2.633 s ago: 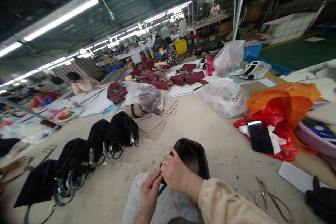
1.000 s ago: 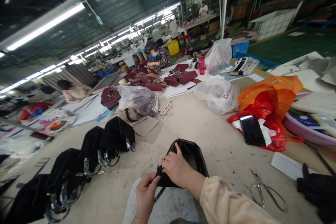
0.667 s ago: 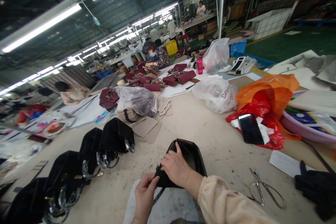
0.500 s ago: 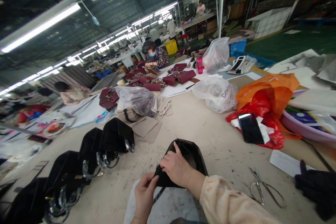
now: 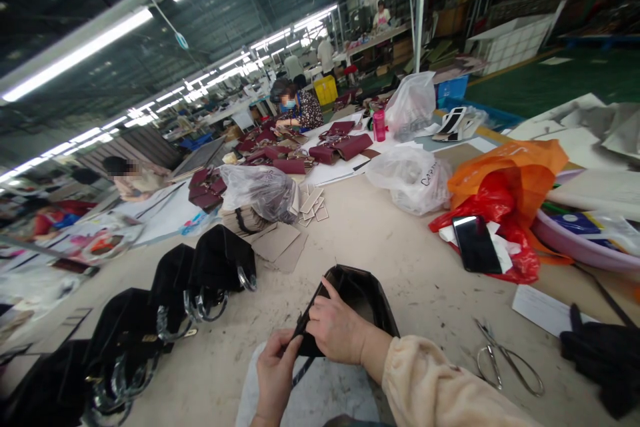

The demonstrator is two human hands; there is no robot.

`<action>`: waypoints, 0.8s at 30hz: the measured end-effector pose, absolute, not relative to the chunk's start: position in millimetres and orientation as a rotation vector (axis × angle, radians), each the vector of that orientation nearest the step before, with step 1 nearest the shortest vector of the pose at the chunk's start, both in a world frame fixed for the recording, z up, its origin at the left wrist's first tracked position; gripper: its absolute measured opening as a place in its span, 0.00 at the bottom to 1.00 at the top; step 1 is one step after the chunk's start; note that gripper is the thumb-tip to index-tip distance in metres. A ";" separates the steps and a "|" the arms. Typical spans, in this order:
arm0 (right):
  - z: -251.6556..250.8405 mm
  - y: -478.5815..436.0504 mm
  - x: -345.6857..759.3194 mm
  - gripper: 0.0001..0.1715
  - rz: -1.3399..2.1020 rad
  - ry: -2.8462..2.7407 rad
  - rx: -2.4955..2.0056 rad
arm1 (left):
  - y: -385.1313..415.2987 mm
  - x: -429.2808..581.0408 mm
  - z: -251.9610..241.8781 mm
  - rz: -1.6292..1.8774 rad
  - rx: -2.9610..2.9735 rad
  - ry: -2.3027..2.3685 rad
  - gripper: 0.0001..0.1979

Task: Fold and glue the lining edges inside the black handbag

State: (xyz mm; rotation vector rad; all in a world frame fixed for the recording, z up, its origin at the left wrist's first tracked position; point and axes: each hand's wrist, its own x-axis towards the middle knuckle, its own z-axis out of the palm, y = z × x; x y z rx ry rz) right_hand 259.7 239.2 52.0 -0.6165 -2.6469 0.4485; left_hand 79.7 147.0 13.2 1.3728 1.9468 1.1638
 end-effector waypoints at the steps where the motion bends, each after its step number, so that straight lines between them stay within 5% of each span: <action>1: 51.2 238.6 259.7 0.10 0.467 -2.647 -0.630 | 146.7 79.4 12.0 1.168 1.367 1.948 0.10; 24: 52.0 237.6 257.1 0.07 0.523 -2.684 -0.683 | 147.7 81.3 15.0 1.192 1.338 1.946 0.12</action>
